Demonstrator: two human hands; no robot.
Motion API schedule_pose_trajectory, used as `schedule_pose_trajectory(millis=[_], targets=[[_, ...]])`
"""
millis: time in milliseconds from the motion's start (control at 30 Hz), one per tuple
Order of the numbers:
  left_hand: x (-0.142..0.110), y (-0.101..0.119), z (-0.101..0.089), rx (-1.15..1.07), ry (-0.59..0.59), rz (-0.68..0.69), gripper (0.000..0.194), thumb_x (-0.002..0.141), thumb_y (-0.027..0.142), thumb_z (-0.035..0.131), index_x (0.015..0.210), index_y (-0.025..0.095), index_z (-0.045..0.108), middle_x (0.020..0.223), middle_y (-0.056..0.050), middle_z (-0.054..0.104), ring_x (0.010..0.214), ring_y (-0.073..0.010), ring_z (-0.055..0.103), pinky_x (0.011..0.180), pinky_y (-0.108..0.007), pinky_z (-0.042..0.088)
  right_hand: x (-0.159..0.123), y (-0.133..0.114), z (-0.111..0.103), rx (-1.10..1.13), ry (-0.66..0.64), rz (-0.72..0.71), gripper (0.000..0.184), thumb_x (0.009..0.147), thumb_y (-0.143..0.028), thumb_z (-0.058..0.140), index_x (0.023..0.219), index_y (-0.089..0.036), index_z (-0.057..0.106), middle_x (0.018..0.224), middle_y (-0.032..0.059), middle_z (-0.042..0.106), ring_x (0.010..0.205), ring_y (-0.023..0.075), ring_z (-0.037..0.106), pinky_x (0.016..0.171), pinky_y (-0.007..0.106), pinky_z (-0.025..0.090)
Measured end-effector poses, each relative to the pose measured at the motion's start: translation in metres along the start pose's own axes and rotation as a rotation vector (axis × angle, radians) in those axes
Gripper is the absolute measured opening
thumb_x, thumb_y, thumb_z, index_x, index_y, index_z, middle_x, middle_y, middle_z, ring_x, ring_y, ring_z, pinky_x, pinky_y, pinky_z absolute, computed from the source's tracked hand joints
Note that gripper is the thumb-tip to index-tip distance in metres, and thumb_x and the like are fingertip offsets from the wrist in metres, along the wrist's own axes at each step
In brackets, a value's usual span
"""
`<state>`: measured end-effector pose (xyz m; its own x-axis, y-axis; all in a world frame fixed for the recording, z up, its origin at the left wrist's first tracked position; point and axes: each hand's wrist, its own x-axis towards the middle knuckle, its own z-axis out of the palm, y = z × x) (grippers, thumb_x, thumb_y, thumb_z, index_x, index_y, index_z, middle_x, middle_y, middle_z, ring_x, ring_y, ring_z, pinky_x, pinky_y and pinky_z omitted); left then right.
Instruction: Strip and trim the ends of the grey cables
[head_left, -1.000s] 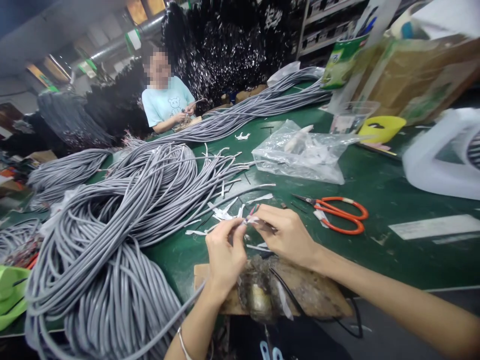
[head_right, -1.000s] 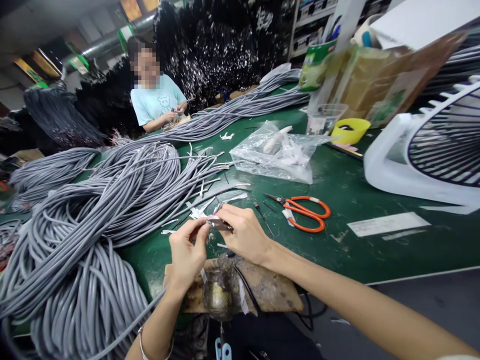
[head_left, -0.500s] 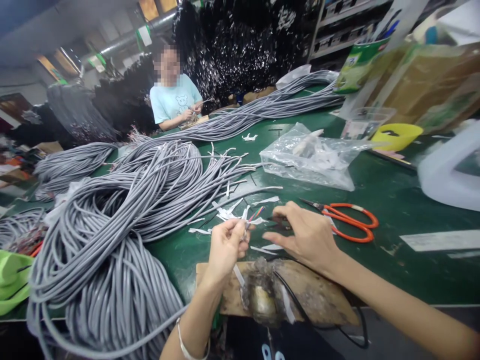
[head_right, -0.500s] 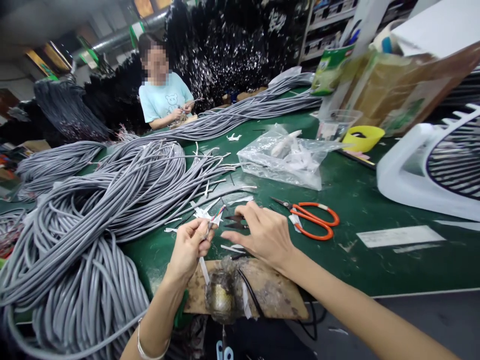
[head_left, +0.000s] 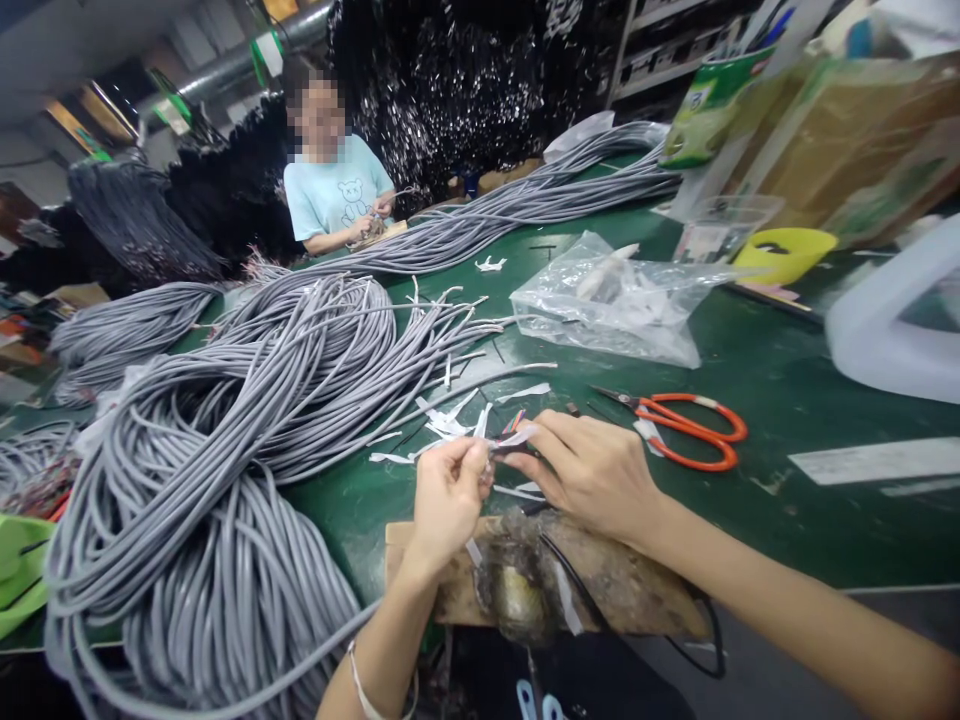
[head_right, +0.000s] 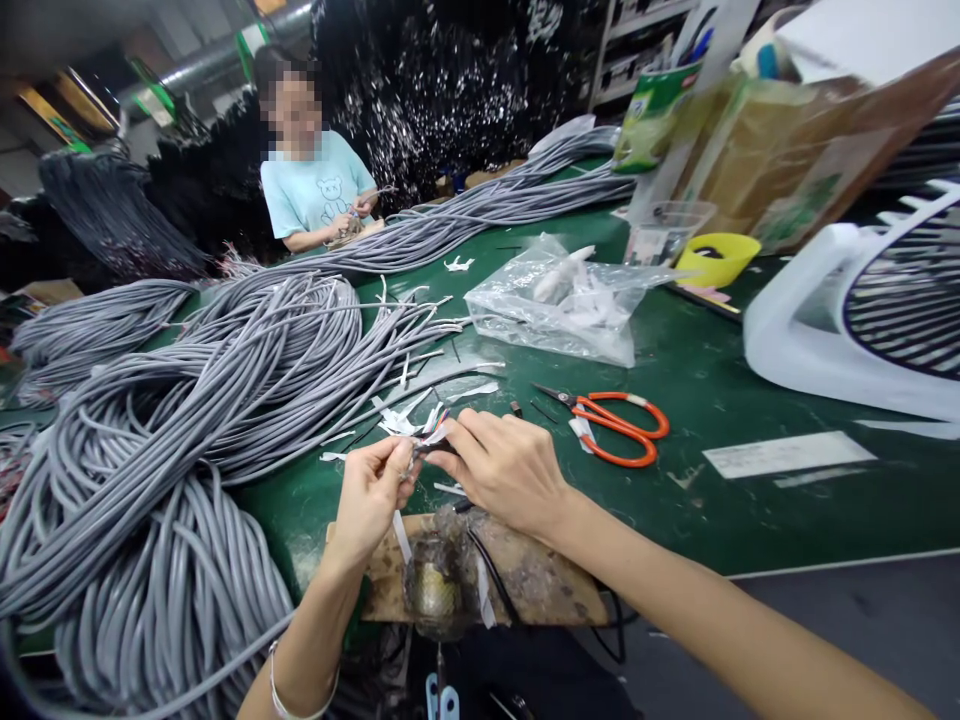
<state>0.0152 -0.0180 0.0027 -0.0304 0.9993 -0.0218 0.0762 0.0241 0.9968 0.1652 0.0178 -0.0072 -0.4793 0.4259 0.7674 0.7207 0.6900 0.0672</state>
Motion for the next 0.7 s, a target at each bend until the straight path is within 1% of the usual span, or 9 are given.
schedule_pose_trajectory(millis=[133,200,300,367,433,533,600,700], targets=[[0.001,0.000,-0.002,-0.022,-0.035,-0.034,0.046,0.072,0.054,0.054,0.051,0.015,0.043,0.046,0.006,0.034,0.040,-0.0028,0.025,0.038,-0.018,0.018,-0.001,0.001,0.001,0.018,0.014,-0.025,0.040,0.094,-0.032,0.033,0.071,-0.016,0.062,0.059,0.0020,0.060,0.050,0.0103,0.048,0.051,0.025,0.029],[0.002,0.001,-0.001,-0.062,-0.050,-0.070,0.046,0.069,0.056,0.056,0.052,0.015,0.044,0.046,0.006,0.034,0.038,-0.0022,0.024,0.037,-0.017,0.017,-0.003,0.001,0.002,0.058,0.016,-0.014,0.041,0.094,-0.032,0.033,0.071,-0.016,0.062,0.058,0.0021,0.060,0.049,0.0097,0.048,0.050,0.024,0.029],[0.002,0.003,0.000,-0.133,-0.068,-0.142,0.044,0.064,0.055,0.062,0.055,0.014,0.048,0.047,0.006,0.036,0.037,-0.0011,0.024,0.035,-0.016,0.014,-0.005,0.000,0.004,0.227,0.020,0.042,0.038,0.094,-0.032,0.035,0.071,-0.016,0.061,0.057,0.0014,0.059,0.048,0.0088,0.050,0.049,0.022,0.031],[0.002,0.005,0.001,-0.178,-0.061,-0.161,0.043,0.063,0.054,0.063,0.059,0.013,0.053,0.047,0.006,0.038,0.036,-0.0005,0.025,0.034,-0.015,0.015,-0.004,-0.001,0.004,0.402,0.010,0.136,0.036,0.093,-0.031,0.035,0.072,-0.015,0.060,0.058,0.0008,0.059,0.049,0.0082,0.051,0.049,0.021,0.033],[0.001,0.006,0.003,-0.201,-0.026,-0.141,0.043,0.062,0.053,0.065,0.062,0.011,0.057,0.044,0.007,0.039,0.035,-0.0007,0.027,0.034,-0.015,0.018,0.001,-0.002,0.003,0.563,0.005,0.271,0.034,0.092,-0.033,0.038,0.072,-0.015,0.059,0.058,0.0001,0.058,0.049,0.0081,0.050,0.048,0.019,0.035],[0.000,0.008,0.005,-0.164,0.033,-0.112,0.037,0.058,0.046,0.070,0.065,0.010,0.061,0.042,0.005,0.046,0.035,-0.0039,0.038,0.036,-0.016,0.028,0.009,-0.004,0.000,0.694,-0.016,0.443,0.031,0.086,-0.037,0.048,0.065,-0.016,0.055,0.052,-0.0033,0.049,0.044,0.0074,0.041,0.043,0.019,0.032],[0.000,0.008,0.005,-0.105,0.079,-0.098,0.032,0.054,0.038,0.074,0.066,0.011,0.062,0.045,0.002,0.054,0.039,-0.0074,0.046,0.039,-0.019,0.036,0.012,-0.006,0.000,0.708,-0.032,0.478,0.031,0.084,-0.034,0.052,0.058,-0.017,0.049,0.049,-0.0051,0.043,0.042,0.0067,0.035,0.041,0.020,0.029],[0.000,0.005,0.004,-0.005,0.152,-0.027,0.022,0.053,0.028,0.074,0.061,0.011,0.063,0.056,-0.002,0.062,0.049,-0.0104,0.053,0.048,-0.021,0.042,0.012,-0.009,0.001,0.655,0.003,0.427,0.034,0.083,-0.025,0.052,0.052,-0.018,0.041,0.047,-0.0054,0.039,0.042,0.0065,0.032,0.042,0.020,0.027]])
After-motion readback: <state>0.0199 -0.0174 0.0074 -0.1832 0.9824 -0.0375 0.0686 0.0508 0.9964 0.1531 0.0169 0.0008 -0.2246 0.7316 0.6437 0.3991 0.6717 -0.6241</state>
